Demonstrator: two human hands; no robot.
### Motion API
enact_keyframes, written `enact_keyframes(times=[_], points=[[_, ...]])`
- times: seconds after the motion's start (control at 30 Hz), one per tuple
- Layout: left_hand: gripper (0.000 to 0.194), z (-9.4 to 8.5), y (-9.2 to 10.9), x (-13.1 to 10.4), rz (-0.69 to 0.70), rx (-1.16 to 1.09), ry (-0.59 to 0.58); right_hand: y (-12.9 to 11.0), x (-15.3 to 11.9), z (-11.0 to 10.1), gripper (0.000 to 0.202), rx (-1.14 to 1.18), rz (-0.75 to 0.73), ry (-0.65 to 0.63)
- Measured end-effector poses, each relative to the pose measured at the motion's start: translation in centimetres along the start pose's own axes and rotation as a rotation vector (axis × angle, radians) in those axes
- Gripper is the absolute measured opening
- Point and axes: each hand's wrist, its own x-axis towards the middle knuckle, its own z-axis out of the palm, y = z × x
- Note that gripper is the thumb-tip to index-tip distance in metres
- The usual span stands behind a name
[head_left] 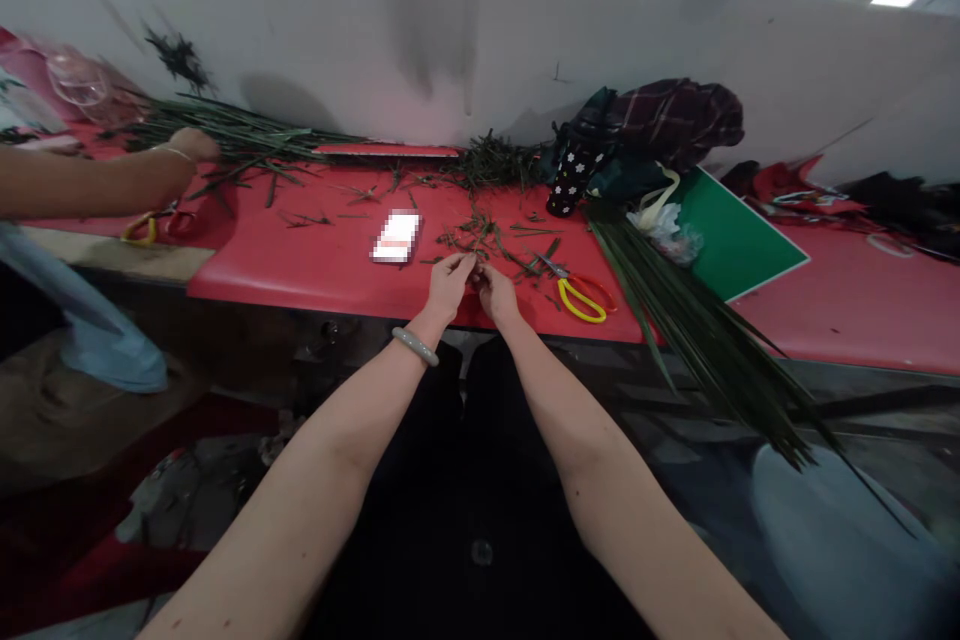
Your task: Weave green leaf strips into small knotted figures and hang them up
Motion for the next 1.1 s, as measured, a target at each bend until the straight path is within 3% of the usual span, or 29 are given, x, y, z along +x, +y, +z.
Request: enact_keyframes(times=[0.13, 0.3, 0.43, 0.63, 0.77, 1.1], points=[[0.019, -0.5, -0.7, 0.2, 0.032, 0.096, -0.028, -0.9, -0.2, -0.5, 0.026, -0.067, 0.000, 0.011], [0.017, -1.9, -2.0, 0.6, 0.241, 0.536, -0.045, -1.9, -0.5, -1.2, 0.027, -0.220, 0.015, -0.044], [0.022, -2.4, -2.6, 0.4, 0.318, 0.729, -0.082, -2.3, -0.5, -1.4, 0.026, -0.294, 0.022, -0.041], [0.022, -2.1, -2.5, 0.3, 0.379, 0.837, -0.121, -1.9, -0.1, -1.3, 0.020, -0.259, 0.035, 0.018], [0.023, -2.1, -2.3, 0.4, 0.391, 0.900, -0.112, -1.4, 0.1, -1.3, 0.015, -0.255, -0.032, 0.062], [0.025, -2.2, -1.7, 0.7, 0.405, 0.910, -0.171, -1.4, 0.0, -1.4, 0.020, -0.168, 0.028, 0.022]])
